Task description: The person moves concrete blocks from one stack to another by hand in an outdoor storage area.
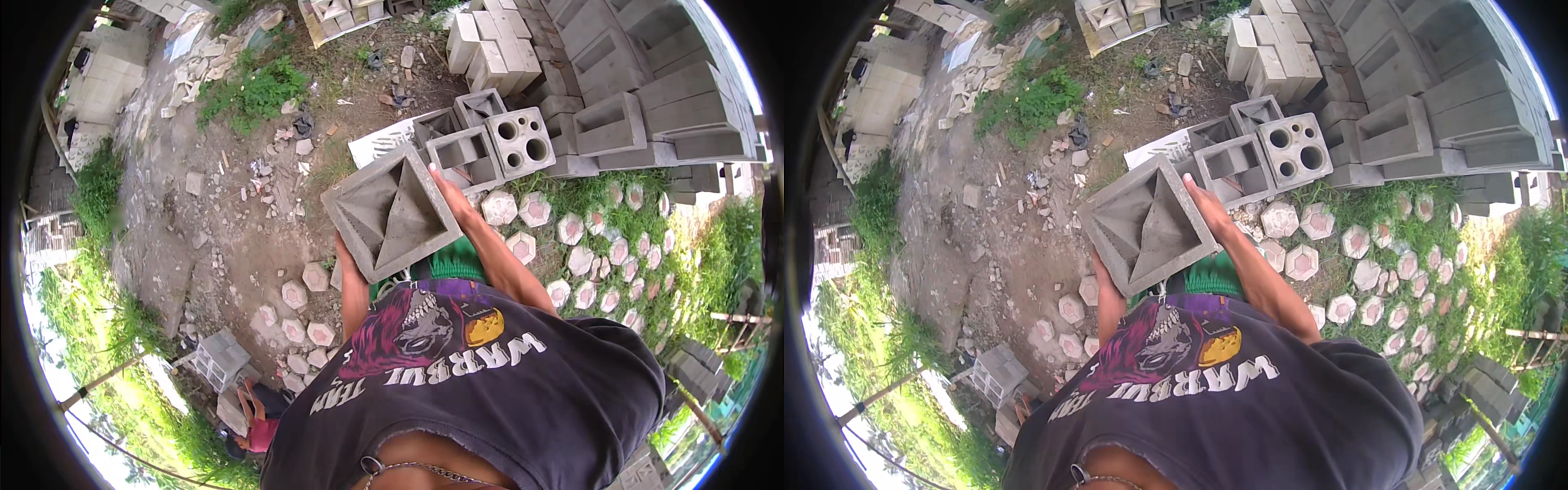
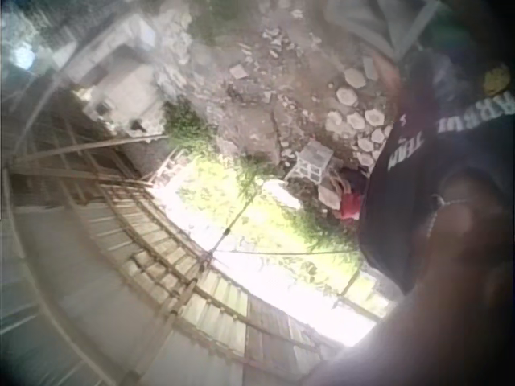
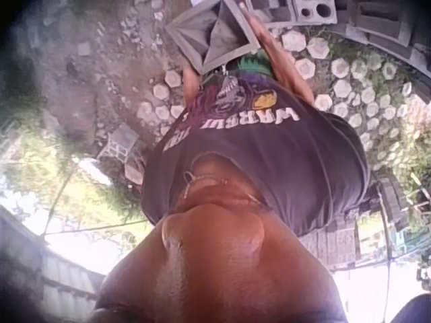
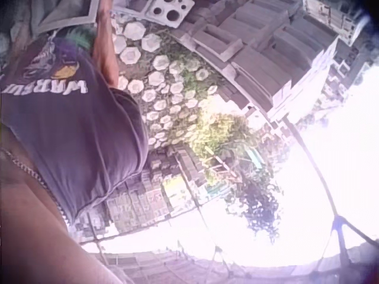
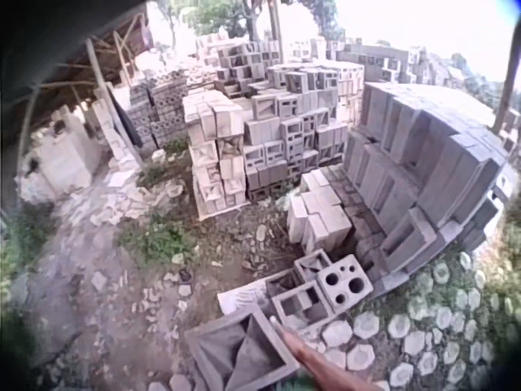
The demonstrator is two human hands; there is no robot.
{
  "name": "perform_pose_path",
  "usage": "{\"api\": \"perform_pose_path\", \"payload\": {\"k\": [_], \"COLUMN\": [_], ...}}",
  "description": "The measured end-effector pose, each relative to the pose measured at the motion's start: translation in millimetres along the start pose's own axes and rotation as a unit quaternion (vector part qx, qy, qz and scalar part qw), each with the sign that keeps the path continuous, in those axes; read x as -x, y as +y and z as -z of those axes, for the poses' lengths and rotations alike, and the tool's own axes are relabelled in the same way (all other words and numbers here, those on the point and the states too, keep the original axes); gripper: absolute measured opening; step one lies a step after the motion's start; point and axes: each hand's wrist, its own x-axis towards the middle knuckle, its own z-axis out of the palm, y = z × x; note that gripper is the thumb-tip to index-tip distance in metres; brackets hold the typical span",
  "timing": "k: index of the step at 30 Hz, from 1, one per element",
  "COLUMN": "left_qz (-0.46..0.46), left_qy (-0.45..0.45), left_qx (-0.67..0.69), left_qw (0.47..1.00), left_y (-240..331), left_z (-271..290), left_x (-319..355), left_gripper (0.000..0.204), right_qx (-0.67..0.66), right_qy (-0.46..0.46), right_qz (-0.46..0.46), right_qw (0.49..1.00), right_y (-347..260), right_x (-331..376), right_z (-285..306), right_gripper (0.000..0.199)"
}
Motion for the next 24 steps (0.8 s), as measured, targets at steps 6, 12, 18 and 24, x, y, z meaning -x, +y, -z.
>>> {"api": "perform_pose_path", "payload": {"k": [6,12,18,24], "left_qz": [0.126,0.257,0.293,0.32], "left_qy": [-0.066,-0.042,0.025,0.071], "left_qx": [-0.086,-0.064,-0.089,-0.034], "left_qw": [0.986,0.963,0.952,0.944], "left_y": [59.5,55.1,19.5,-18.1], "left_z": [48.0,119.4,162.4,171.0], "left_x": [-91.9,-132.1,-153.5,-181.8], "left_gripper": [0.079,0.075,0.071,0.07], "right_qx": [-0.079,-0.183,-0.19,-0.185], "right_qy": [0.125,0.171,0.183,0.148], "right_qz": [0.019,-0.088,0.012,-0.102], "right_qw": [0.989,0.964,0.965,0.966], "right_y": [8.7,88.3,149.8,133.8], "right_x": [-29.8,-59.7,-79.9,-111.7], "right_z": [-62.7,-109.4,-111.1,-85.6], "right_gripper": [0.076,0.075,0.076,0.083]}}
